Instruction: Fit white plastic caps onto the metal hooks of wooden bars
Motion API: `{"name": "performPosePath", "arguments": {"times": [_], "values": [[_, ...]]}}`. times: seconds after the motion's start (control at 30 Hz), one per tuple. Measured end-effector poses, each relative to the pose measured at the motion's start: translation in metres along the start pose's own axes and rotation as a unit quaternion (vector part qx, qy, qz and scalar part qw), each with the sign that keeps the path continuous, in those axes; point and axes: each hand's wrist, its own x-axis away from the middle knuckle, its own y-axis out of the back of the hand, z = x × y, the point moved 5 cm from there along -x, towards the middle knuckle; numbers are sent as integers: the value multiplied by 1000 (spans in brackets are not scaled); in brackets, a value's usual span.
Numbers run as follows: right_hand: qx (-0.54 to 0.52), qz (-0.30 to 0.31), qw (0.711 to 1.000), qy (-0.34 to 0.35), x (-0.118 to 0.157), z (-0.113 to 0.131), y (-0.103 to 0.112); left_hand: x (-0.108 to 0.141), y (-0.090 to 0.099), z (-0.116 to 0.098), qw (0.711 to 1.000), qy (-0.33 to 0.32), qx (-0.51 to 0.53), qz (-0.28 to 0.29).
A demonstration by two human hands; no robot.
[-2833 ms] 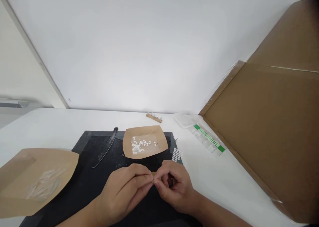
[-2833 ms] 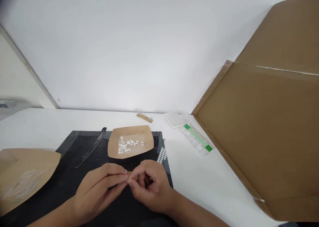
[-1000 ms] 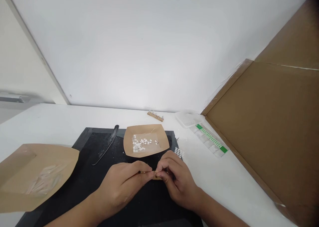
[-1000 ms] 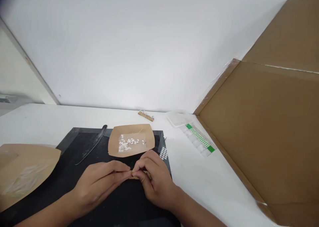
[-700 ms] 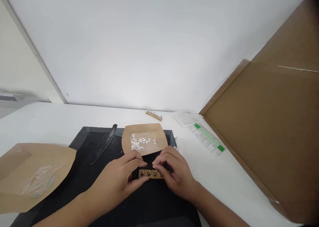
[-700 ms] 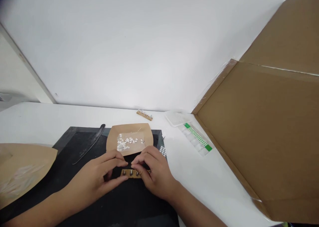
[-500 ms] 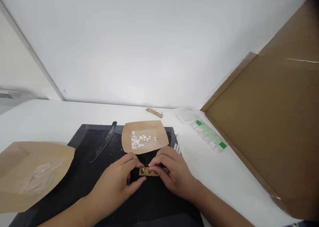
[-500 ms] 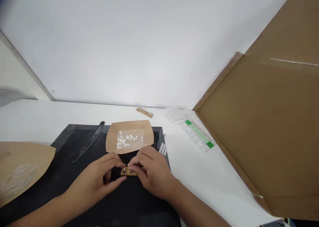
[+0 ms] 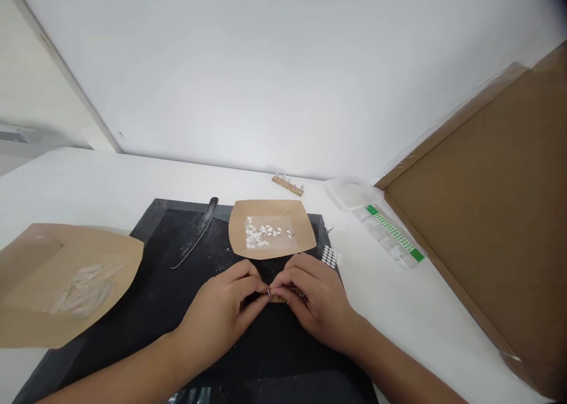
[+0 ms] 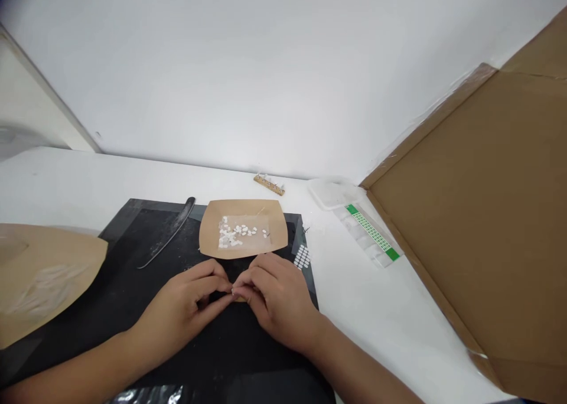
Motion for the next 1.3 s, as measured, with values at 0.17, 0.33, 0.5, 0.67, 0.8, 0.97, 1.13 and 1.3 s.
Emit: {"name": "performPosePath", "arguments": {"times": [0.17, 0.33, 0.5, 0.67, 0.8, 0.97, 1.13, 1.3], "values": [[11, 0, 1000, -12, 2, -2, -1, -3, 3, 1, 999, 36, -5, -6], [7, 3, 1000, -21, 2, -3, -4, -3, 4, 1, 999, 37, -9, -6], [10, 1, 1000, -22, 0, -3, -7, -2, 3, 1, 1000, 23, -13, -12], [8, 9, 1000, -25, -1, -2, -8, -1, 4, 2, 999, 17, -18, -21], [9, -1, 1000, -15, -2, -1, -8, 0, 4, 1, 999, 20, -30, -15], [9, -1, 1000, -26, -1, -3, -9, -1, 4, 2, 999, 31, -36, -7], [6, 13, 1000, -26, -1, -3, -9, -1, 3, 3, 998, 36, -42, -9], [42, 18, 999, -8, 0, -2, -8, -2, 3, 3, 998, 37, -50, -8]]}}
